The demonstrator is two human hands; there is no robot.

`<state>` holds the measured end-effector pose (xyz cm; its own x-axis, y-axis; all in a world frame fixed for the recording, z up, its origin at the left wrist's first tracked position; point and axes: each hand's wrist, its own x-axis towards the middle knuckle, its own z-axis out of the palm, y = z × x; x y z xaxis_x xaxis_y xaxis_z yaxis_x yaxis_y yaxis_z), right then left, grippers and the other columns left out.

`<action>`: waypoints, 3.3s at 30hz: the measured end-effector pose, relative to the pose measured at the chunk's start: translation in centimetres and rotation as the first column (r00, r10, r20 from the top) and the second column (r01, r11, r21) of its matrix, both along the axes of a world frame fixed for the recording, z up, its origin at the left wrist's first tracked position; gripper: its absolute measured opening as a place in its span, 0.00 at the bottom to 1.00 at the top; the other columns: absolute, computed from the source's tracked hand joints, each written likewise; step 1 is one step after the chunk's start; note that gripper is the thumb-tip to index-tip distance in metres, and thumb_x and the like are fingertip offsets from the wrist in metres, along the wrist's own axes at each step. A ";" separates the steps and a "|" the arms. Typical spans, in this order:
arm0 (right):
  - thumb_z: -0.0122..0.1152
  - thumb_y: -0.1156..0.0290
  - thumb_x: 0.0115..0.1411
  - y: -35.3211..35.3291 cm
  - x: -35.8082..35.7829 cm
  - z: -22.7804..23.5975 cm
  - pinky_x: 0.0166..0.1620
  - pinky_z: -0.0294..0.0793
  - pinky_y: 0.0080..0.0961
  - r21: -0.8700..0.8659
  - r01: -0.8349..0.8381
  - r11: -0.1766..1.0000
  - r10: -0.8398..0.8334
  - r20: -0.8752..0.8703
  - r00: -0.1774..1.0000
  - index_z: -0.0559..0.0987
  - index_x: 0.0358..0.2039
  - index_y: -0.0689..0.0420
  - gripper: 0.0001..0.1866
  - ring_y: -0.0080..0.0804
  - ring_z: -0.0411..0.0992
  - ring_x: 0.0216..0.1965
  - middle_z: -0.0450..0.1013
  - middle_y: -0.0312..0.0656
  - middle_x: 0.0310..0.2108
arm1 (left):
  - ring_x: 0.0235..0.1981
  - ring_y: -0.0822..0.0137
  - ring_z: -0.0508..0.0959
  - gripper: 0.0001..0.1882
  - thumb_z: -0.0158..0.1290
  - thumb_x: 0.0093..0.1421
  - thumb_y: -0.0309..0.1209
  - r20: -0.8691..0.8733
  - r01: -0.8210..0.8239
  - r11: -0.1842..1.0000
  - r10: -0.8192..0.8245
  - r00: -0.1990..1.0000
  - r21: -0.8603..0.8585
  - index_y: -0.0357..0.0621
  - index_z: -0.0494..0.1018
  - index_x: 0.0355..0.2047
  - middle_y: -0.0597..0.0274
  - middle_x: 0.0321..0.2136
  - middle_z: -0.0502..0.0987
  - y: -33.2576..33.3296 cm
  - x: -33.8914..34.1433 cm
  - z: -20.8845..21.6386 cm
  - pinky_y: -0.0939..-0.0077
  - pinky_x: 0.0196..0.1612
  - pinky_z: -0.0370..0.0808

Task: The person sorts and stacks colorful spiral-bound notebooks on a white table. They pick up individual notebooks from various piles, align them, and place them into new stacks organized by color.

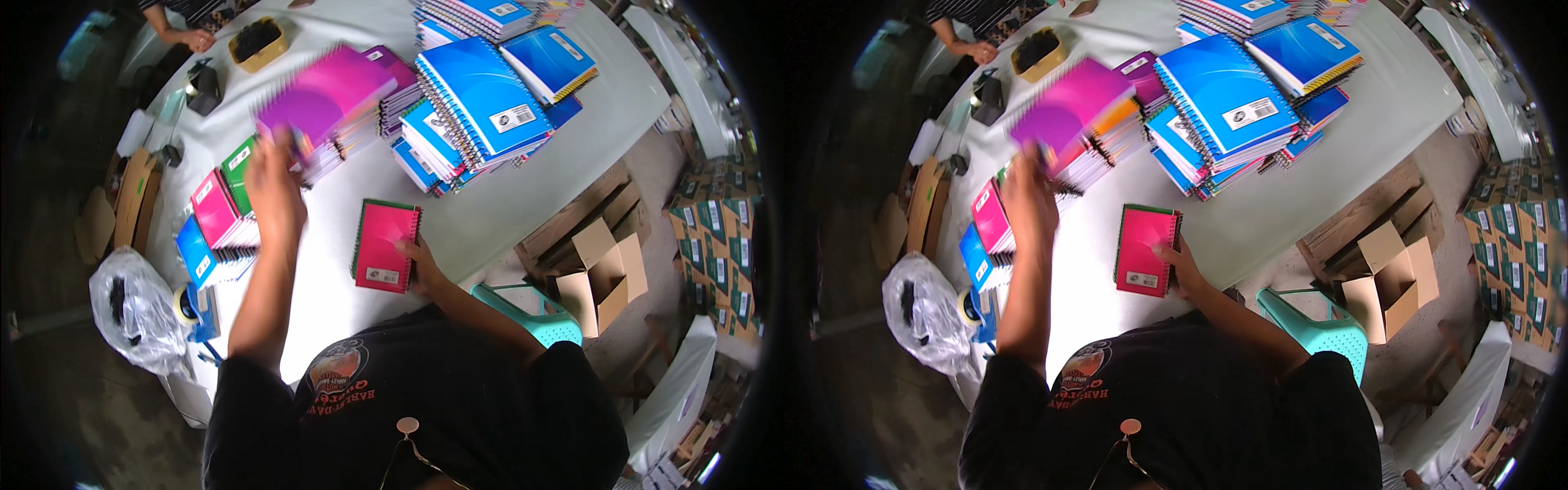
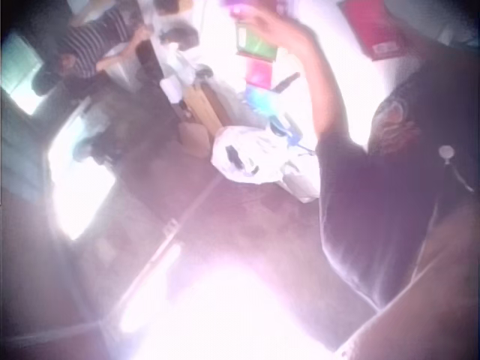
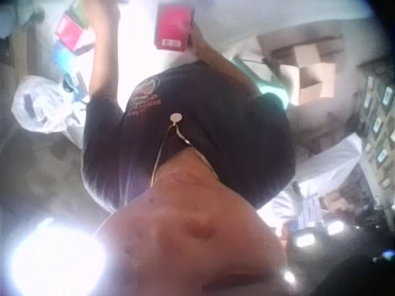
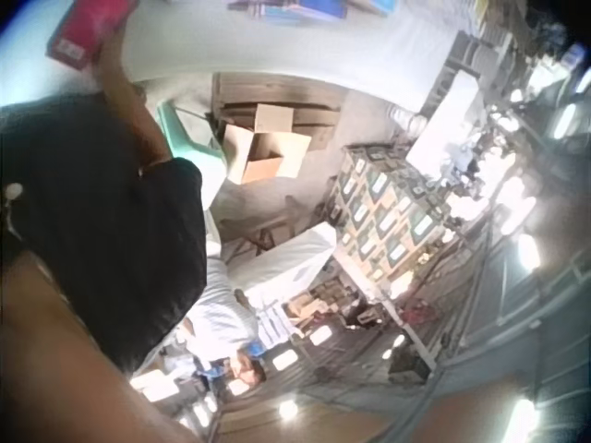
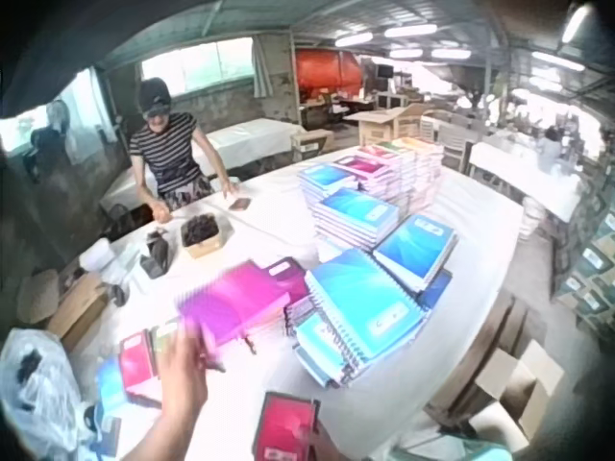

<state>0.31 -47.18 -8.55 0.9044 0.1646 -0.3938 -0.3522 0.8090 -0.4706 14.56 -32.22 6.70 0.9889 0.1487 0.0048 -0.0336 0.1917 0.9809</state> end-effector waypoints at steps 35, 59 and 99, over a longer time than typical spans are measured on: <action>0.79 0.59 0.32 3.9 -2.6 -2.3 0.50 0.65 0.28 -0.603 0.208 0.770 0.307 0.636 0.708 0.60 0.49 0.59 0.47 0.30 0.65 0.47 0.65 0.41 0.44 | 0.45 0.65 0.69 0.43 0.59 0.40 0.19 -0.258 0.468 0.883 -0.444 0.858 0.039 0.45 0.50 0.55 0.61 0.42 0.67 6.8 -18.0 -18.3 0.74 0.50 0.66; 0.60 0.60 0.53 -17.6 -3.0 2.0 0.47 0.71 0.29 -0.451 -0.461 0.764 0.438 -0.161 0.884 0.70 0.47 0.65 0.27 0.34 0.72 0.42 0.72 0.46 0.43 | 0.57 0.50 0.58 0.25 0.52 0.43 0.24 0.373 -0.165 0.342 -0.744 0.554 0.925 0.56 0.66 0.45 0.56 0.51 0.64 -6.8 -12.2 -10.9 0.52 0.56 0.52; 0.39 0.43 0.61 -0.9 2.7 16.0 0.54 0.63 0.38 0.114 -0.417 0.902 0.354 0.356 0.865 0.51 0.61 0.58 0.38 0.40 0.65 0.53 0.61 0.51 0.55 | 0.22 0.54 0.75 0.14 0.55 0.50 0.25 0.759 -0.616 0.450 -0.466 0.455 0.646 0.41 0.71 0.40 0.51 0.21 0.73 4.9 6.8 9.0 0.64 0.25 0.70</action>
